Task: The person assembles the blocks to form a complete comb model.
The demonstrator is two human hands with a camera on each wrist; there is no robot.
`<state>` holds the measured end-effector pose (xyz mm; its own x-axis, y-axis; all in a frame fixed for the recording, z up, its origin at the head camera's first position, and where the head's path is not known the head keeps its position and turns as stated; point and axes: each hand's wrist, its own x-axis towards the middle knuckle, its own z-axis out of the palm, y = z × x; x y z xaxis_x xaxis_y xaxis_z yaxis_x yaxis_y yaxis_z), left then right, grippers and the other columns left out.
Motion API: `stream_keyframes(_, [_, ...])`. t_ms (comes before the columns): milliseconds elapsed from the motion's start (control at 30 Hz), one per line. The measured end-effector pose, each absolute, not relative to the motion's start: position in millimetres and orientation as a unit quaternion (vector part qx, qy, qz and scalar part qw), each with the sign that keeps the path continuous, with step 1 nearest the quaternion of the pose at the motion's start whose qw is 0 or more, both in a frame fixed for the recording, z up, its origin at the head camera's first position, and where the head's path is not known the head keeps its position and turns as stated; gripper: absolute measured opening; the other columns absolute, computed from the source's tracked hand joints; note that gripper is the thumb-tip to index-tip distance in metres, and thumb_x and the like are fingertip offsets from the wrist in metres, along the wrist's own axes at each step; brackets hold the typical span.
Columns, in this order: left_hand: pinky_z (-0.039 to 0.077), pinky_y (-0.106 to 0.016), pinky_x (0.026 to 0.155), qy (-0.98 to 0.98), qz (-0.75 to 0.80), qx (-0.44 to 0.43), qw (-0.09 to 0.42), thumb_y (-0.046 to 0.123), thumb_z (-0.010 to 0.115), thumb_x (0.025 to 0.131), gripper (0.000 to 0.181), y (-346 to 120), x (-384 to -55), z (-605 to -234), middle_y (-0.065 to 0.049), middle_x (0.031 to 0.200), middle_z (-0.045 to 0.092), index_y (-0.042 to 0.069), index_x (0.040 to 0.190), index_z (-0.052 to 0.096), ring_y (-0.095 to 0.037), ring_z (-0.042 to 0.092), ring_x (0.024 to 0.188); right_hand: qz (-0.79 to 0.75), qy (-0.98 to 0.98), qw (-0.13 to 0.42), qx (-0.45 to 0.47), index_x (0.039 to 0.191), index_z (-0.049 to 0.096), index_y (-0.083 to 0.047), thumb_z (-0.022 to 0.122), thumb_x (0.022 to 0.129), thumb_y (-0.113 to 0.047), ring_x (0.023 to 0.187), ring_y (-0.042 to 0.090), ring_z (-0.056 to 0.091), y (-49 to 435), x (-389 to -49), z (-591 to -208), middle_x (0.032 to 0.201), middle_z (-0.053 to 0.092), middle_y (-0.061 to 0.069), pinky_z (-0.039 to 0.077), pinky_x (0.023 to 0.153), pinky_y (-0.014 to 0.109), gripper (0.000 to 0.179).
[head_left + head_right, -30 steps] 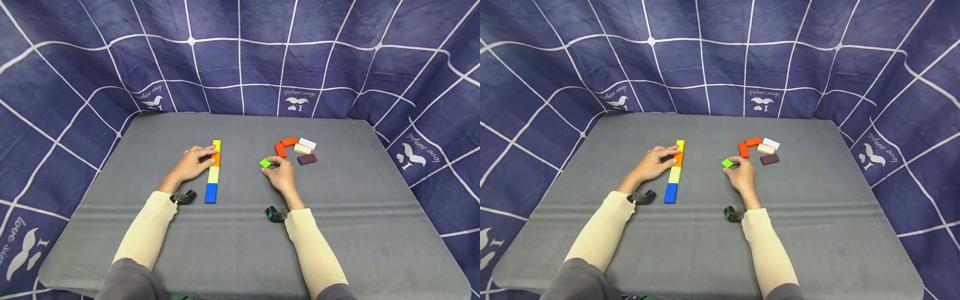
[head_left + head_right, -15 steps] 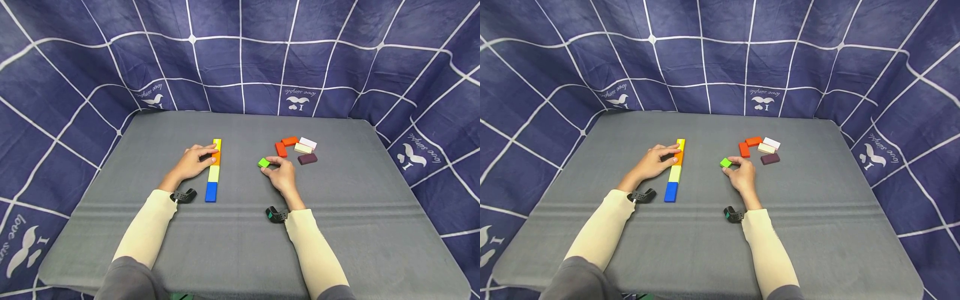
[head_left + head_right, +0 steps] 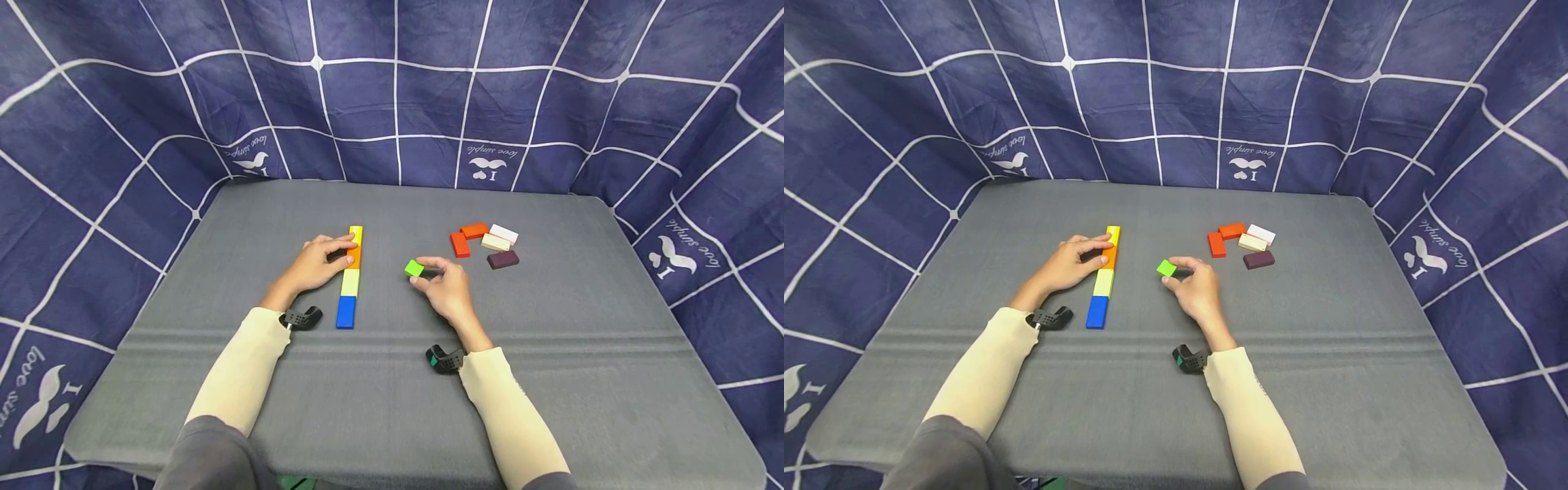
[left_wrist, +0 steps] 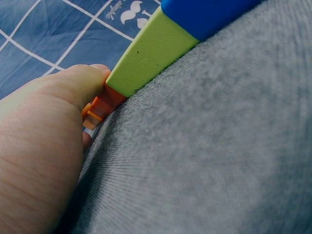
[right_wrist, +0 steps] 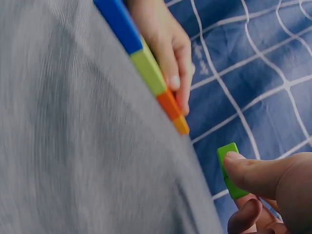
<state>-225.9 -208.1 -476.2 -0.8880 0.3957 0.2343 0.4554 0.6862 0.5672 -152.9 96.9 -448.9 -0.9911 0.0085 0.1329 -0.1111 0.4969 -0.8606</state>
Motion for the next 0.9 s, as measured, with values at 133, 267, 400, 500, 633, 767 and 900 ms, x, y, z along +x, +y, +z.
stream_keyframes(133, [0.029,-0.046,0.097,-0.916,-0.323,-0.234,0.048,0.034,0.066,0.097,0.038,-207,-226,-475,0.004,0.15,0.055,0.024,0.134,0.066,-0.025,0.054,0.122,0.516,-0.853,0.055,0.054,0.114,0.076,-0.02,0.085,0.079,-0.016,0.044,0.007,0.046,88,-144,-441,0.073,0.067,0.011,0.034,0.042,0.025,0.036])
stream_keyframes(267, [0.029,-0.046,0.098,-0.916,-0.325,-0.232,0.046,0.034,0.067,0.097,0.038,-207,-226,-473,0.004,0.15,0.054,0.024,0.134,0.067,-0.024,0.053,0.122,0.526,-0.845,0.05,0.086,0.114,0.075,-0.02,0.085,0.08,-0.015,0.045,0.009,0.047,77,-134,-437,0.09,0.069,0.007,0.036,0.044,0.023,0.036])
stream_keyframes(400, [0.029,-0.045,0.097,-0.918,-0.322,-0.229,0.044,0.034,0.067,0.097,0.038,-207,-226,-472,0.006,0.15,0.054,0.025,0.134,0.066,-0.023,0.053,0.122,0.523,-0.844,0.035,0.115,0.117,0.075,-0.019,0.085,0.081,-0.016,0.049,0.01,0.049,65,-123,-435,0.095,0.066,0.012,0.038,0.047,0.022,0.037])
stream_keyframes(500, [0.029,-0.044,0.097,-0.919,-0.321,-0.227,0.042,0.034,0.067,0.097,0.038,-207,-226,-473,0.006,0.15,0.054,0.026,0.134,0.066,-0.022,0.053,0.122,0.519,-0.844,0.02,0.131,0.118,0.075,-0.018,0.084,0.082,-0.016,0.05,0.01,0.049,58,-117,-435,0.089,0.064,0.014,0.038,0.048,0.022,0.037])
stream_keyframes(633, [0.029,-0.045,0.098,-0.918,-0.321,-0.227,0.041,0.035,0.067,0.097,0.038,-208,-226,-474,0.006,0.15,0.054,0.026,0.134,0.066,-0.023,0.053,0.122,0.519,-0.843,0.003,0.14,0.117,0.075,-0.017,0.084,0.082,-0.016,0.049,0.009,0.049,49,-110,-435,0.086,0.063,0.011,0.038,0.048,0.022,0.036])
stream_keyframes(767, [0.029,-0.044,0.098,-0.918,-0.323,-0.226,0.043,0.034,0.067,0.097,0.038,-209,-226,-475,0.006,0.15,0.054,0.025,0.134,0.066,-0.022,0.053,0.121,0.527,-0.837,-0.017,0.147,0.116,0.075,-0.017,0.085,0.081,-0.016,0.049,0.008,0.048,42,-105,-435,0.079,0.062,0.009,0.038,0.048,0.022,0.036])
stream_keyframes(900, [0.029,-0.044,0.097,-0.917,-0.327,-0.225,0.042,0.035,0.066,0.097,0.039,-209,-226,-475,0.006,0.15,0.054,0.025,0.134,0.066,-0.022,0.053,0.12,0.531,-0.831,-0.037,0.162,0.115,0.075,-0.016,0.085,0.081,-0.016,0.051,0.005,0.047,35,-100,-437,0.081,0.065,0.009,0.037,0.048,0.021,0.036])
